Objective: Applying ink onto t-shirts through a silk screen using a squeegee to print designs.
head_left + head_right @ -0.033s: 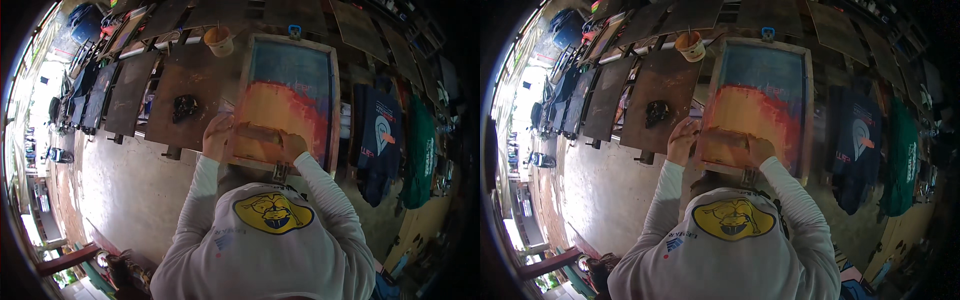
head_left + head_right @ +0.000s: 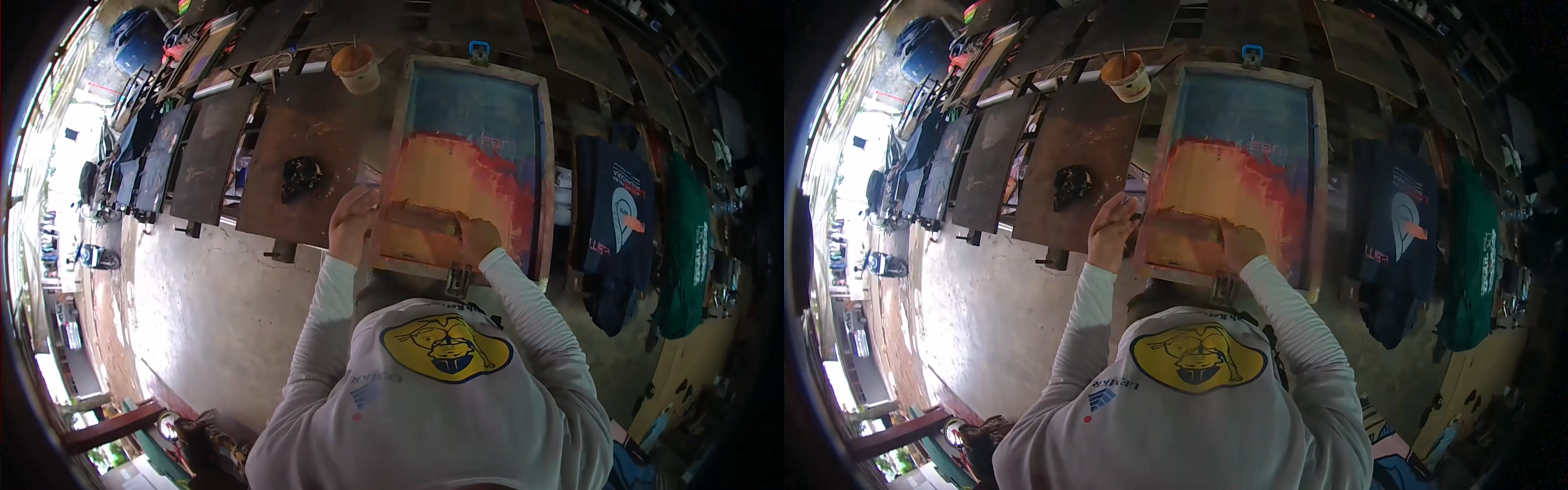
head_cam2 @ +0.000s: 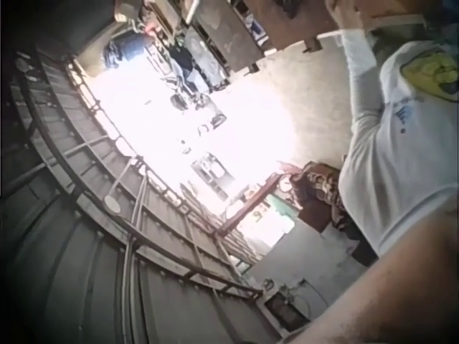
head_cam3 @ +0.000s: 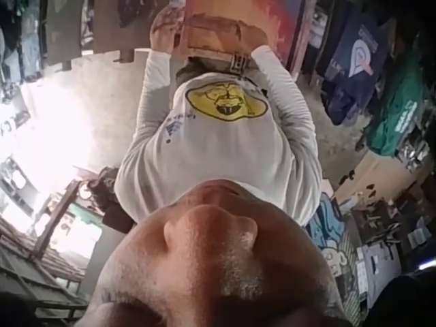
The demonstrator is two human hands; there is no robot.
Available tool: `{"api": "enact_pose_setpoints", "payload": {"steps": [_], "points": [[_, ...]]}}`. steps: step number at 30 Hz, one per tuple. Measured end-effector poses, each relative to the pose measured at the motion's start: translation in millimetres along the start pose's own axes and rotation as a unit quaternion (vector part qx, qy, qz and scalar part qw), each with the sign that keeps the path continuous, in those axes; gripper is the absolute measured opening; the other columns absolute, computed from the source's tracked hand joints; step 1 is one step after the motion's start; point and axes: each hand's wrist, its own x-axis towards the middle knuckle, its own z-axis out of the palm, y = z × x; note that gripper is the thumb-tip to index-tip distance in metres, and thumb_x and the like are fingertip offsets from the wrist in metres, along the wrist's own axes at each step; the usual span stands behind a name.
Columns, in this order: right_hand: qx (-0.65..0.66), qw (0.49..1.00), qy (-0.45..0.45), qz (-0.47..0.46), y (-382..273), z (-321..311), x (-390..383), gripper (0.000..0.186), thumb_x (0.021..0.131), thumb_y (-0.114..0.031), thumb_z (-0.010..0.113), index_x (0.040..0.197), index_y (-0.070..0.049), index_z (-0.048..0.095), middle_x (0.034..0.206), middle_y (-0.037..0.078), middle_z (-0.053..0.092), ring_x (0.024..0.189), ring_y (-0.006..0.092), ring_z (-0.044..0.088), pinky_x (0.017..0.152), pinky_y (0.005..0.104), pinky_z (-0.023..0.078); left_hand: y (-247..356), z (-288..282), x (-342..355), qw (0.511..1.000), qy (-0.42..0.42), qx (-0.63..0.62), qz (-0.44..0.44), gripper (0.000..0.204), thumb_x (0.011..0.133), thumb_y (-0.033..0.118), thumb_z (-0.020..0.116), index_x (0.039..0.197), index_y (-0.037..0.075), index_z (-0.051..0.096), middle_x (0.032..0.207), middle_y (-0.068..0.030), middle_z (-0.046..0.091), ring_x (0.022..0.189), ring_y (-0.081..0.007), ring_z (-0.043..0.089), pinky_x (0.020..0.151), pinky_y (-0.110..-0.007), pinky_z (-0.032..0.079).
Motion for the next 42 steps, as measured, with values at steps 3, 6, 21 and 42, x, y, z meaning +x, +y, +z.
{"api": "enact_pose_setpoints", "payload": {"steps": [3, 6, 21, 42], "points": [[0.001, 0.999, 0.035, 0.010, -5, 0, 1, 0.048, 0.076, -0.018, 0.068, 0.123, -0.011, 0.059, 0.083, 0.018, 0.070, 0.079, 0.0375, 0.069, 0.072, 0.0501, 0.055, 8, -17, 5, 0.999, -0.003, 0.031, -0.005, 0.058, 0.086, -0.006, 0.054, 0.143, 0.005, 0.048, 0.137, -0.0122, 0.059, 0.125, -0.0228, 0.057, 0.103, -0.036, 0.046], [0.006, 0.998, 0.000, 0.055, -9, -4, 5, 0.039, 0.082, -0.024, 0.064, 0.119, -0.011, 0.063, 0.091, 0.018, 0.072, 0.085, 0.0355, 0.070, 0.078, 0.0473, 0.056, 13, -25, 29, 0.991, -0.011, 0.135, 0.012, 0.054, 0.087, -0.005, 0.055, 0.140, 0.004, 0.050, 0.134, -0.0110, 0.061, 0.123, -0.0219, 0.058, 0.101, -0.032, 0.047], [0.079, 0.977, 0.100, 0.173, -20, 8, 3, 0.024, 0.080, -0.018, 0.062, 0.102, -0.015, 0.072, 0.099, 0.014, 0.072, 0.091, 0.0343, 0.070, 0.082, 0.0462, 0.055, 26, 61, 283, 0.529, -0.410, 0.743, 0.003, 0.047, 0.083, -0.002, 0.059, 0.128, 0.009, 0.055, 0.116, -0.0120, 0.066, 0.110, -0.0325, 0.062, 0.094, -0.041, 0.049], [0.051, 0.957, 0.096, 0.270, -58, 12, -4, 0.037, 0.081, -0.018, 0.062, 0.117, -0.022, 0.069, 0.096, 0.014, 0.072, 0.089, 0.0350, 0.069, 0.080, 0.0471, 0.054, 51, 98, 342, 0.254, -0.426, 0.830, 0.255, 0.058, 0.084, -0.001, 0.059, 0.140, 0.011, 0.046, 0.120, -0.0106, 0.068, 0.120, -0.0277, 0.059, 0.105, -0.041, 0.042]]}}
